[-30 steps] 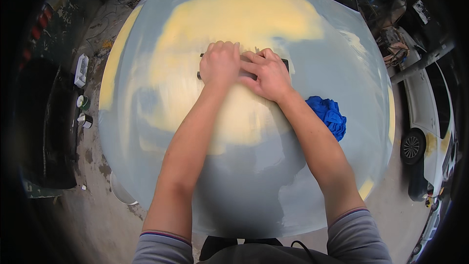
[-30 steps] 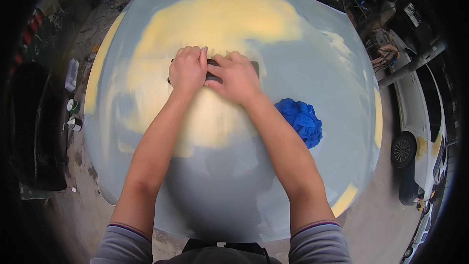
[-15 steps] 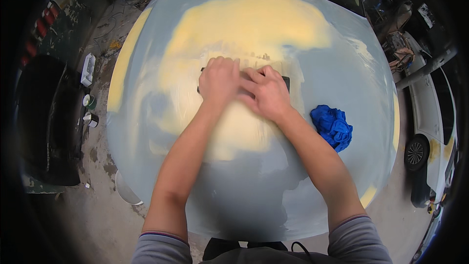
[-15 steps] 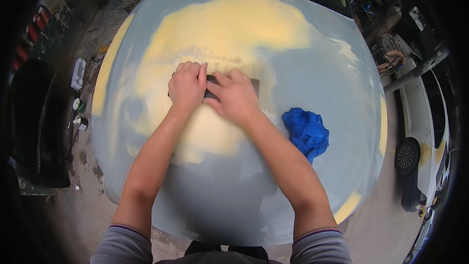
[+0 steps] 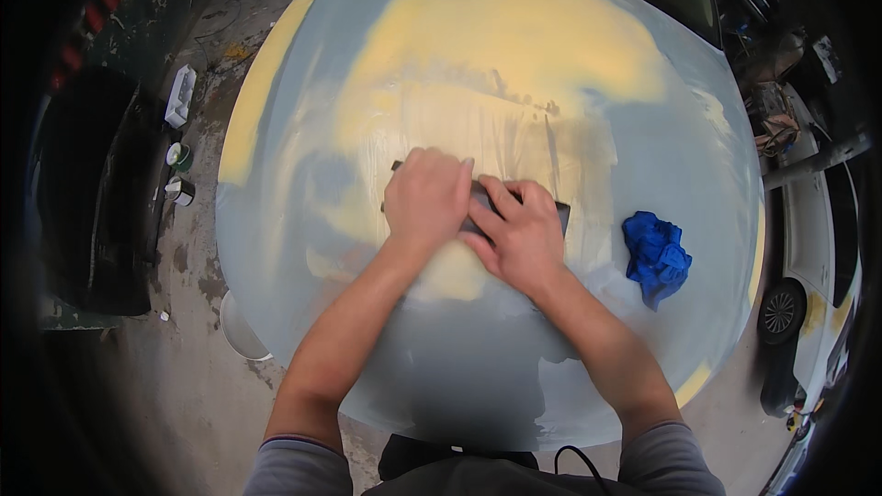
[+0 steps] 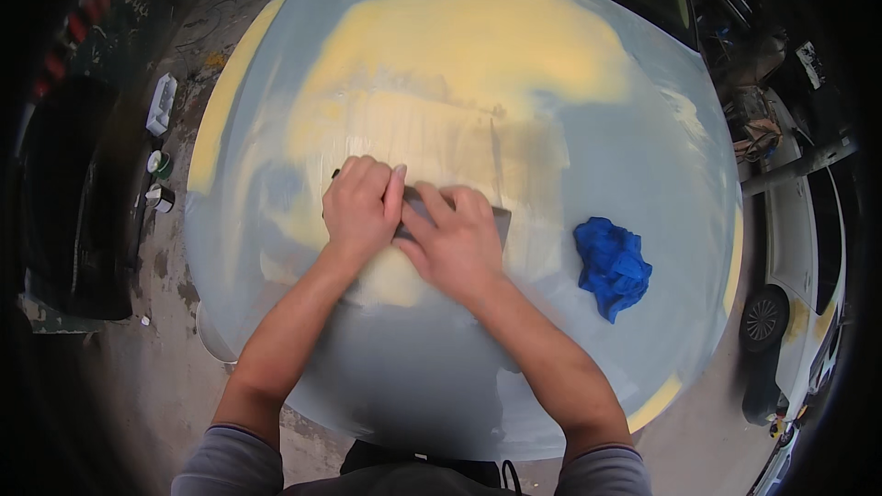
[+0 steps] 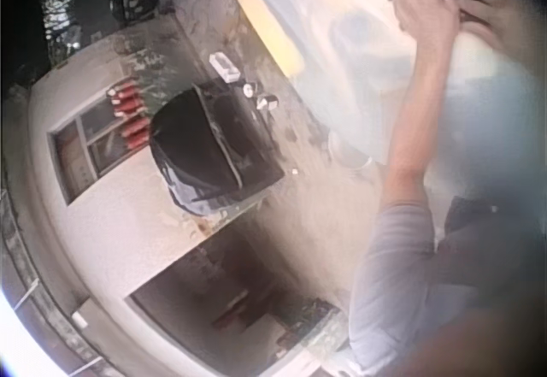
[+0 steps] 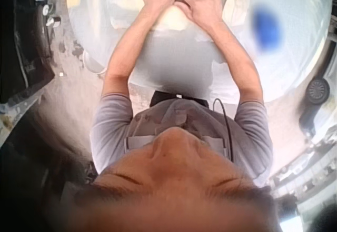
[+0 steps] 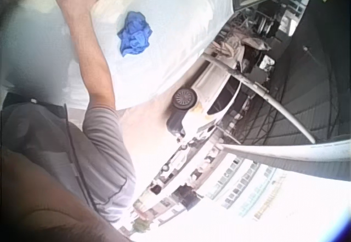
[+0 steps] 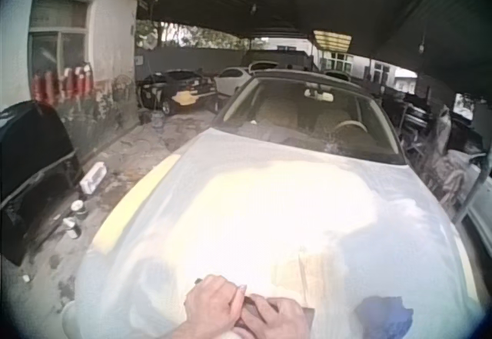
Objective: The person sands the hood of a car using a sanding block and wipes the surface with a blue cloth. The person repeatedly dips the sanding block into a bucket of water and continues sanding different areas of the hood.
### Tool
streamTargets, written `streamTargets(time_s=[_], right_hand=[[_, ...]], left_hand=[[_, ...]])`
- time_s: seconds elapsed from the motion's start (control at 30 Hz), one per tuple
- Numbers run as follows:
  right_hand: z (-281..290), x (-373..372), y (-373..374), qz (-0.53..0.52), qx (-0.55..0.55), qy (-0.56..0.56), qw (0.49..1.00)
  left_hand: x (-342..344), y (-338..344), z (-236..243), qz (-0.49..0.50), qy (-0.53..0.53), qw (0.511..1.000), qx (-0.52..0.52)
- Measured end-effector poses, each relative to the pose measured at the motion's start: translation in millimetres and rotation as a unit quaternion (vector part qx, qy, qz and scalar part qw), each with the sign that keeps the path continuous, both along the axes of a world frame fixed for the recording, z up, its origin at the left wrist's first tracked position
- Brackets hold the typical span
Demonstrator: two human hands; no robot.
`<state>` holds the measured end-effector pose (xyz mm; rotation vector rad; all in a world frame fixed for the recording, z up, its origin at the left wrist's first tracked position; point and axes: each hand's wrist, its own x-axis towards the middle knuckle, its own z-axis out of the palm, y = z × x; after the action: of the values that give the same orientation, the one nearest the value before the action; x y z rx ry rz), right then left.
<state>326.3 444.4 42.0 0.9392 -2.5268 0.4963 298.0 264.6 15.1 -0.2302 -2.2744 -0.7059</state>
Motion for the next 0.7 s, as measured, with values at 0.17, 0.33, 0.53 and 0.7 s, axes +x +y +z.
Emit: streamTargets(time_s=[0.17,0.33,0.53,0.7], right_hand=[[-1.3,2.2,-22.7,-0.035,0.033,0.016,0.999],[9.8,-106.5,-74.7,-0.045,-0.010,0.043,0.998],[-7.2,50.9,-53.8,-0.057,0.018,0.003,0.998],[18.1,-87.4,-102.1,-0.036,-0.002,0.014,0.999]], left_hand=[[-10.7,-20.2,3.9,-0.038,0.004,0.999,0.003],[-110.1,-61.0,21.7,0.013,-0.024,1.000,-0.003],[44.3,-44.7,-8.0,-0.061,-0.019,0.998,0.007],[-101.2,-90.4,24.5,0.044,-0.040,0.998,-0.013]])
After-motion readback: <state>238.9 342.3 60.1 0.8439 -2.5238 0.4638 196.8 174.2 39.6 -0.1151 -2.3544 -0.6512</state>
